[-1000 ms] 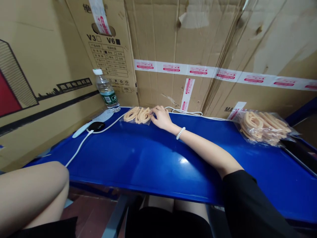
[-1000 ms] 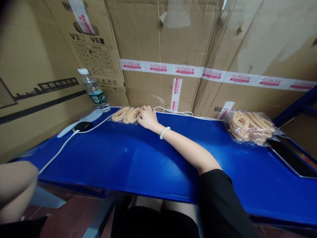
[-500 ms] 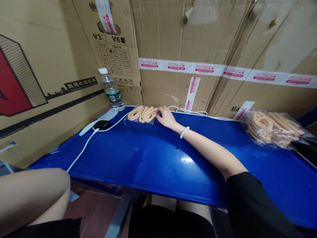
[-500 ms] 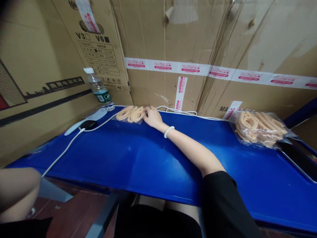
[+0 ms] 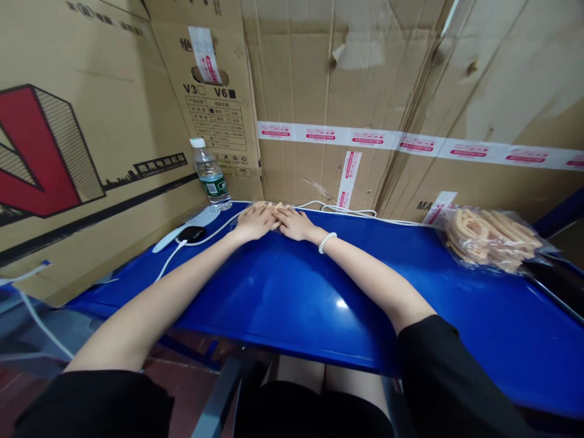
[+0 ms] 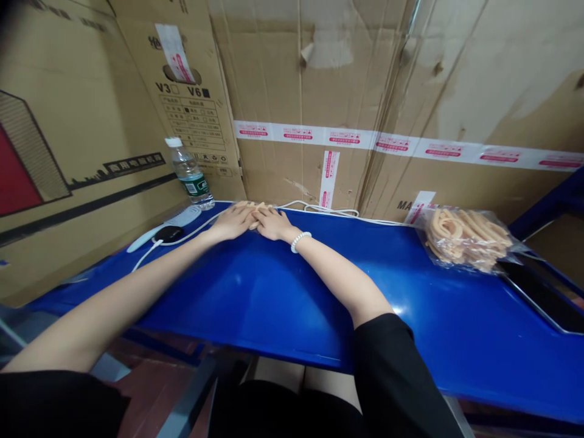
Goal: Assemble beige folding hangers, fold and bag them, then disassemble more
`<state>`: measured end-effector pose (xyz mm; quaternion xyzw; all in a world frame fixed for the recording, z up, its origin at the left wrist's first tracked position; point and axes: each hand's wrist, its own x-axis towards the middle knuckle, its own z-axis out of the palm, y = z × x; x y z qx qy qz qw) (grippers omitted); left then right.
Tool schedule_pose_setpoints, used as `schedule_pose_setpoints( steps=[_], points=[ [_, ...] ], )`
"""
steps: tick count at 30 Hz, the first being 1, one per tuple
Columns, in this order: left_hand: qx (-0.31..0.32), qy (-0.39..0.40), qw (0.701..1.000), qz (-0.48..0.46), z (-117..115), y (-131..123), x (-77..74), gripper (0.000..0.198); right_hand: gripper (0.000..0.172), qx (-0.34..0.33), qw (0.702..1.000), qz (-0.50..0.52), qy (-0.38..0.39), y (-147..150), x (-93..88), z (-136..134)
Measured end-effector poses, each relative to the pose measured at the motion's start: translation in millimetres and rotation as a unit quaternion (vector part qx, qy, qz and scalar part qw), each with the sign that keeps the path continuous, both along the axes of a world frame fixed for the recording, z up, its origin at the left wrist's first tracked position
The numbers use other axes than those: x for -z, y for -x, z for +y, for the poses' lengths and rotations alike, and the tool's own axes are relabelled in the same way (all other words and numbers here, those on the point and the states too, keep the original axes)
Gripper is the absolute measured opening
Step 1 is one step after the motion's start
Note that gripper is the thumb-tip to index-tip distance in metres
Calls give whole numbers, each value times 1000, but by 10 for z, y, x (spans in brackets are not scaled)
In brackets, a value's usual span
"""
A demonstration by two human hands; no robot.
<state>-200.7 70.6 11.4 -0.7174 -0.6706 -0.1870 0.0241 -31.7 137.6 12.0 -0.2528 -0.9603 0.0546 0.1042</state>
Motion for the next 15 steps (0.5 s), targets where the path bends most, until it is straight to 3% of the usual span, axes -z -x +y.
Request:
schedule_pose_setpoints(
  steps=[4, 8, 11, 15],
  points=[
    [2, 14, 1000, -3, -60, -198, 141, 56, 48, -4, 1000, -17, -9, -264, -68, -105],
    [59, 3, 998, -6, -346, -545, 176, 68, 48, -13, 999, -19, -24, -814, -201, -380],
    [196, -32, 979, -35, -627, -839, 165, 73, 44, -43, 999, -8, -23, -1357, -324, -615],
    [354, -1, 935, -38, -923, -1126, 76, 95, 52, -92, 993, 58, 36, -2060, -413, -866]
  ],
)
